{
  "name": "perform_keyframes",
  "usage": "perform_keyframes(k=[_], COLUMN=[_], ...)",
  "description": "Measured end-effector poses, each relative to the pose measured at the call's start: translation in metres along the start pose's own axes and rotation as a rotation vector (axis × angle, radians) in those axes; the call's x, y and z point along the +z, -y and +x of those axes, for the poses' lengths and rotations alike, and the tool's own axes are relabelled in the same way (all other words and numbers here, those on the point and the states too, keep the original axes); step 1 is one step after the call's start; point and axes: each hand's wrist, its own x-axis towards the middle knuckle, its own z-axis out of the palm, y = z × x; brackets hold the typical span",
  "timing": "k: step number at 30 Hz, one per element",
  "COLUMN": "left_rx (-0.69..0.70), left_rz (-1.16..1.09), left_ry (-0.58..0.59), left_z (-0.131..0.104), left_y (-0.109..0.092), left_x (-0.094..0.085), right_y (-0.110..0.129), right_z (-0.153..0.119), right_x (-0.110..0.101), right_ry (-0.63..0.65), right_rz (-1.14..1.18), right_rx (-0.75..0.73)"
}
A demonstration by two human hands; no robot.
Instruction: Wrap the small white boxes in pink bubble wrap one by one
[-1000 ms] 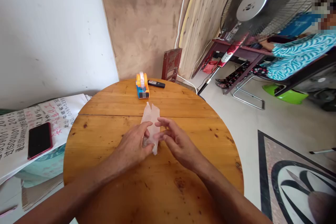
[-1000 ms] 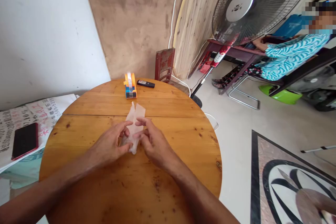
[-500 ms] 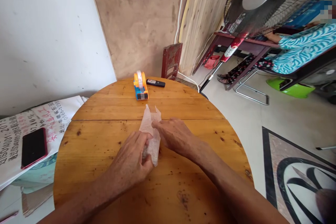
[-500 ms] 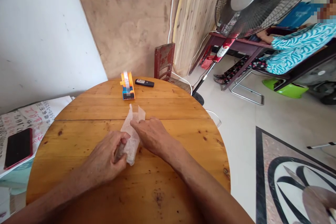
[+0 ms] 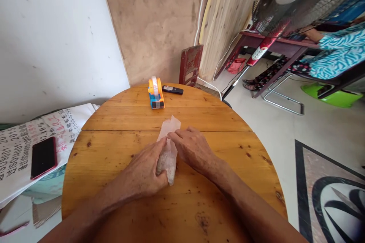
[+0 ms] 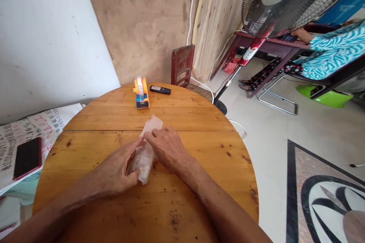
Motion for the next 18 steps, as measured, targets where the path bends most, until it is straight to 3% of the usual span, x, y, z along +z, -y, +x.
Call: perform_keyframes(k=[6, 13, 18], left_rx=[-0.034, 0.065, 0.094], left_rz=[-0.008, 0.007, 0.038], left_ry=[0.013, -0.055, -0.075], left_z=[0.0, -0.002, -0.003], left_y=[0.002, 0.003, 0.003], left_x=[0.002, 0.005, 0.007], right_y=[-0.002, -0.002, -0.023], right_z=[0.001, 0.0, -0.004], right_x=[0.005, -0.005, -0.011], right_ry=[0.041, 0.082, -0.105], right_rz=[0.055, 0.148, 0.338], right_rx=[0.006, 0.1, 0.317])
